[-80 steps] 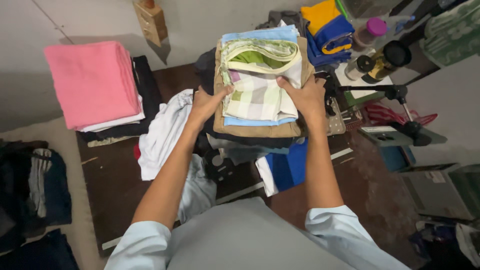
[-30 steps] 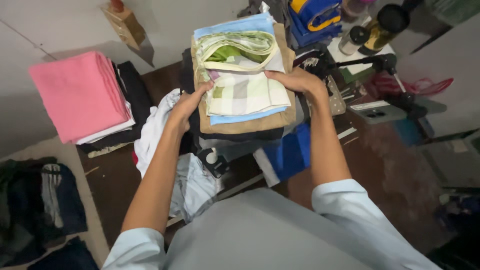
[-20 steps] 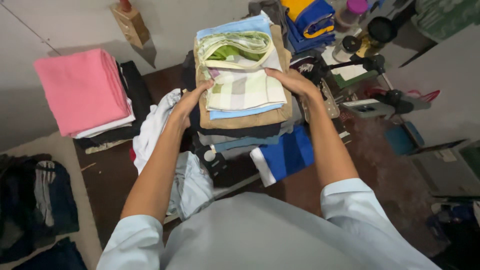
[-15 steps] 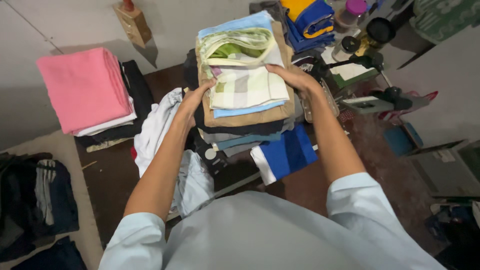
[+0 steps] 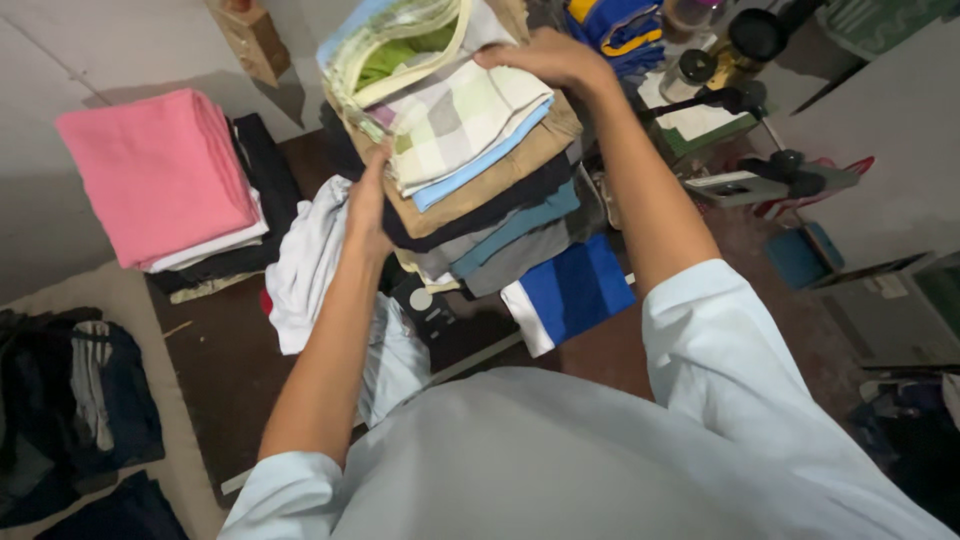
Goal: The person folds various garments including blue shorts, white shorts, and a pink shirt on a wooden table. They smooth each item, fold it into a compact rectangle, and place it into a neat stack. The person also briefly opens a drawer and handles a small box before returning to folding.
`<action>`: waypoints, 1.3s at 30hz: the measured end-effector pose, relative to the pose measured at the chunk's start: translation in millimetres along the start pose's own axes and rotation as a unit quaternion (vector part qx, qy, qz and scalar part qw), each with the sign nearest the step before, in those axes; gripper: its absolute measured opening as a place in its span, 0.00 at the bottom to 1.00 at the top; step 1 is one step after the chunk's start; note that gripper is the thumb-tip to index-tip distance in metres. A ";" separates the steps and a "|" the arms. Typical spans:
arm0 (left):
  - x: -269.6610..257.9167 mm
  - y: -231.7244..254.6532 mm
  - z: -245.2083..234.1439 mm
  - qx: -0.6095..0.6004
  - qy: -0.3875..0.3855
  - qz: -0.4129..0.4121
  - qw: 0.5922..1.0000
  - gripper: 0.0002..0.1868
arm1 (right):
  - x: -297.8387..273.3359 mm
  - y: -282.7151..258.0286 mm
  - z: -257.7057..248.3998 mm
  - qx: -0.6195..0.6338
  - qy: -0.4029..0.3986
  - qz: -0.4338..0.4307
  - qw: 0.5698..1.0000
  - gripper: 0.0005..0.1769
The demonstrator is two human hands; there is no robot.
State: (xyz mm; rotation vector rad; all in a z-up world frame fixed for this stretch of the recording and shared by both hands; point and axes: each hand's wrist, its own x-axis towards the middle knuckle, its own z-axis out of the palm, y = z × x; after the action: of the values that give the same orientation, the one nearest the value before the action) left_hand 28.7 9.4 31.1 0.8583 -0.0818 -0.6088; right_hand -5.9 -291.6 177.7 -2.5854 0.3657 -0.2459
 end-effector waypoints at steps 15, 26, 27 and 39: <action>-14.4 -12.8 5.4 0.001 0.019 -0.064 0.998 0.39 | -15.7 5.0 3.2 0.070 -0.068 0.100 0.990 0.53; 9.1 -45.0 33.2 0.349 0.217 0.037 0.911 0.74 | 36.0 166.5 36.5 0.328 -0.114 0.160 0.924 0.46; 12.2 -44.6 34.6 0.338 0.198 0.028 0.920 0.75 | 37.2 176.0 33.0 0.305 -0.098 0.154 0.935 0.46; -11.9 -61.0 43.7 0.318 0.162 0.050 0.933 0.78 | 16.9 182.1 12.9 0.285 -0.130 0.118 0.942 0.45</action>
State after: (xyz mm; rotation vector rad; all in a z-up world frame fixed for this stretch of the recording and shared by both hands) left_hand -23.2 -44.4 17.5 1.5653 -0.0201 -0.3333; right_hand -25.1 -442.2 75.0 -1.9501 0.4278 0.0726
